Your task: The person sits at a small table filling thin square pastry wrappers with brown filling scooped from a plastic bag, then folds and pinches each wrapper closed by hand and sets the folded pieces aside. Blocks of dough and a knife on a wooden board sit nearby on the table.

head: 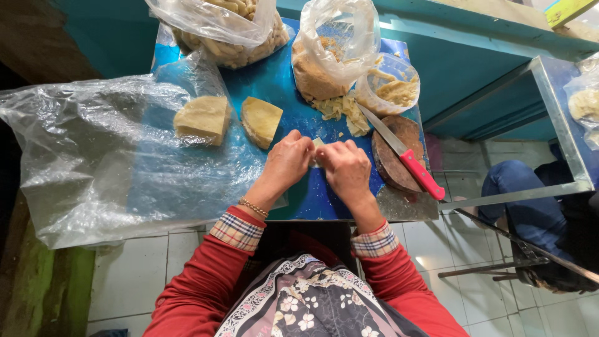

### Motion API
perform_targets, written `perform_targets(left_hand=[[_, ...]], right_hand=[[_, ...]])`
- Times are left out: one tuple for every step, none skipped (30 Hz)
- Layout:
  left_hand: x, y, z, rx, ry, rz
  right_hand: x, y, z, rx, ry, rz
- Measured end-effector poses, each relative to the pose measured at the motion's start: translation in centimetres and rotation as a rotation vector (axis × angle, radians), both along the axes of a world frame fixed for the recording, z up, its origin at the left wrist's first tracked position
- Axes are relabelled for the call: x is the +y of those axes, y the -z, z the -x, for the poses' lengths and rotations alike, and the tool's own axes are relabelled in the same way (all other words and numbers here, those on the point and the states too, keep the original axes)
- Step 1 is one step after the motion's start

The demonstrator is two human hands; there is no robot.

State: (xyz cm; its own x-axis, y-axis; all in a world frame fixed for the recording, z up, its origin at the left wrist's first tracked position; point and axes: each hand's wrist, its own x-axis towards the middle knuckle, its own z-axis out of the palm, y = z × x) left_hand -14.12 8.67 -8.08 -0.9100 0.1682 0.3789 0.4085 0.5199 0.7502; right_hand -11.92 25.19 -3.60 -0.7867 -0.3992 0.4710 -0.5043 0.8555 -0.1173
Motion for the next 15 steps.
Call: perform_targets(left_hand=[[-0.2, 0.0, 0.0, -0.012, 0.018, -0.031], [-0.3, 0.0, 0.0, -0.023, 0.036, -0.062], [-0.3, 0.1, -0.1, -0.028, 0.025, -0.024], [-0.2, 0.2, -0.1, -0.035, 0.014, 0.014], [-0.1, 0.3, 0.0, -0.034, 0.002, 0.052], [0.1, 0.4, 0.2, -0.022, -0.013, 0.049], [0.3, 0.6, 0.3, -0.011, -0.03, 0.048], [0.4, 0.7, 0.4, -0.002, -0.045, 0.05], [0.5, 0.9, 0.6, -0.005, -0.052, 0.047], [0.6, 1.0, 0.8, -0.011, -0.058, 0.043], [0.7, 1.2, 0.7, -0.024, -0.064, 0.037], [1.0, 1.4, 0.3, -0.018, -0.058, 0.0], [0.9, 1.4, 0.5, 0.004, -0.059, -0.031], [0.7, 1.4, 0.6, 0.033, -0.063, -0.057], [0.7, 1.5, 0.5, 0.024, -0.062, -0.044]], right_hand=[[0.2, -0.1, 0.4, -0.042, -0.009, 0.049], [0.3, -0.1, 0.8, -0.084, -0.018, 0.098], [0.4, 0.0, 1.0, -0.08, -0.012, 0.079], [0.4, 0.0, 1.1, -0.078, -0.006, 0.059], [0.3, 0.0, 1.2, -0.068, -0.002, 0.039], [0.2, 0.0, 1.2, -0.029, 0.002, -0.004], [0.1, 0.0, 1.0, 0.009, 0.003, -0.046], [-0.1, 0.0, 0.7, 0.045, 0.006, -0.084], [-0.3, -0.1, 0.5, 0.053, -0.012, -0.093], [-0.4, -0.2, 0.2, 0.057, -0.029, -0.104], [-0.5, -0.3, -0.1, 0.054, -0.047, -0.117], [-0.4, -0.4, -0.5, 0.032, -0.042, -0.132], [-0.4, -0.5, -0.3, 0.024, -0.044, -0.14], [-0.4, -0.6, 0.0, 0.024, -0.049, -0.144], [-0.4, -0.6, 0.2, -0.011, -0.038, -0.144]])
